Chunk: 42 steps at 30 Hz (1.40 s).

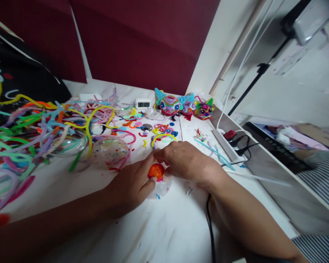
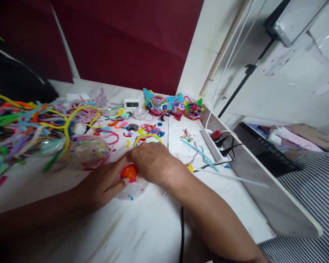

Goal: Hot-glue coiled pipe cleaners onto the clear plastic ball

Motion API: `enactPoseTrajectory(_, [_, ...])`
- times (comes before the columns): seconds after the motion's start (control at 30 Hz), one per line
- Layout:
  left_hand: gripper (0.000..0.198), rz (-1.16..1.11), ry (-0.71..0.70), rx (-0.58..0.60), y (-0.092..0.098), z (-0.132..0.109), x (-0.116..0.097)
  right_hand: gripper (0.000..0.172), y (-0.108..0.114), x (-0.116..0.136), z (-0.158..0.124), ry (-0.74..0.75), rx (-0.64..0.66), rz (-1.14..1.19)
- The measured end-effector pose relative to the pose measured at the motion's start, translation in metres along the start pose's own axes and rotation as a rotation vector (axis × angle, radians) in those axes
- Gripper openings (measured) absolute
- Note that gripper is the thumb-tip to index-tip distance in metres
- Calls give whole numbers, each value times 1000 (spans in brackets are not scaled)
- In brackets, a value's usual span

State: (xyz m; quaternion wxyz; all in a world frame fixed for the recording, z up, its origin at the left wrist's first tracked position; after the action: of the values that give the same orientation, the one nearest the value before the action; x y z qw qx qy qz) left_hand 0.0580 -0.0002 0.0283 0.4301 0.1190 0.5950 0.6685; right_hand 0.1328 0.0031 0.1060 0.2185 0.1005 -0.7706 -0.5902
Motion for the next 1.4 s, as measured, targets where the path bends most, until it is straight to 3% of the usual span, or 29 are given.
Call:
enactPoseTrajectory(0.3, [19,19,-27,21,7,1,-9,29,-2,-3,-2,-9,-6,29])
enactPoseTrajectory(0.5, [28,-4,13,33,2,2,-3,30,-2,-3,-1,-3,-3,9])
enactPoseTrajectory(0.63, [26,-6,39,-9,2,1,-1,32,-4,0,-2,40,4,22])
enactPoseTrajectory(0.87, [21,-10,86,-114,2,0,2,21,-2,6,-4,108,-7,66])
enactPoseTrajectory(0.97, [26,-16,92,-102,0,1,3,18,0,6,-3,112,-29,90])
enactPoseTrajectory(1.13, [52,-109,78,-113,2,1,5,26,-4,3,-1,95,1,101])
enactPoseTrajectory(1.27, [58,-167,108,-74,-1,0,7,36,-7,2,-2,97,61,108])
enactPoseTrajectory(1.4, [56,-232,114,-33,0,-1,3,32,-7,5,-2,107,86,90])
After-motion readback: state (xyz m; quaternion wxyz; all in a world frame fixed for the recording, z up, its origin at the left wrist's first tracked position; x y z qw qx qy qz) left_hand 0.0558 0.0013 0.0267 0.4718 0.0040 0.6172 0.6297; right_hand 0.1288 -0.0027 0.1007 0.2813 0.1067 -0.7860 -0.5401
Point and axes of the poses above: each hand's wrist, its own z-axis towards the middle knuckle, its own y-axis out of the back of the hand, x = y × z, the point moved 9 cm from there along z, towards the middle knuckle, and after that the axes turned 15 degrees about z, right-handed, at the moved point
